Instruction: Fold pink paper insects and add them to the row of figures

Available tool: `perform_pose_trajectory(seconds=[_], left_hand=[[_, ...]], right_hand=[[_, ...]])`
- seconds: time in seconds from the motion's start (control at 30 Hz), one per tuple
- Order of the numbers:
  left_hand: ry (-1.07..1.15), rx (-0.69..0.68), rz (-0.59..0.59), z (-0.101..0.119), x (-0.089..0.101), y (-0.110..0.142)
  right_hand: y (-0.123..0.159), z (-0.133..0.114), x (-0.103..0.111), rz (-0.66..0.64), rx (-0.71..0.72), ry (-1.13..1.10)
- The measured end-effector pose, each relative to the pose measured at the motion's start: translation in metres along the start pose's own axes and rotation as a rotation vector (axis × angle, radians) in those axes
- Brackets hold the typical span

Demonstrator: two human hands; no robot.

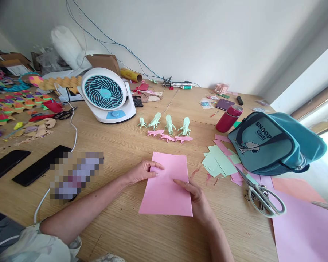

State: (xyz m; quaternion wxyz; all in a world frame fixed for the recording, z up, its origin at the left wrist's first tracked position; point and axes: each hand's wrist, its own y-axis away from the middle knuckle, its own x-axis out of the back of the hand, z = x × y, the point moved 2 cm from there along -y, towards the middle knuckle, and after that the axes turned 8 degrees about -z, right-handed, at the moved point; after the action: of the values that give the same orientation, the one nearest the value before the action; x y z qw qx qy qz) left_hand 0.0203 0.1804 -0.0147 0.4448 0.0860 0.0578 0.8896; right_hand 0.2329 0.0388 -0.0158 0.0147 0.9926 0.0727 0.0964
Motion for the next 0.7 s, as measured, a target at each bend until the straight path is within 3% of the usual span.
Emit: perform_pose_trajectory(seconds=[0.47,0.6,0.7], left_hand=[[0.190,0.020,-0.053,0.000,-0.004,0.003],[0.192,-0.012,-0.029,-0.001,-0.004,0.001],[0.065,-0.143,0.074,0.005,-0.001,0.002]], right_hand=[[-0.003,-0.001,0.003,0.070,0.024,0.065],[-0.005,0.007,0.009,0.307,0.064,0.076],[-0.002,0.009,0.018,0.501,0.059,0.088]])
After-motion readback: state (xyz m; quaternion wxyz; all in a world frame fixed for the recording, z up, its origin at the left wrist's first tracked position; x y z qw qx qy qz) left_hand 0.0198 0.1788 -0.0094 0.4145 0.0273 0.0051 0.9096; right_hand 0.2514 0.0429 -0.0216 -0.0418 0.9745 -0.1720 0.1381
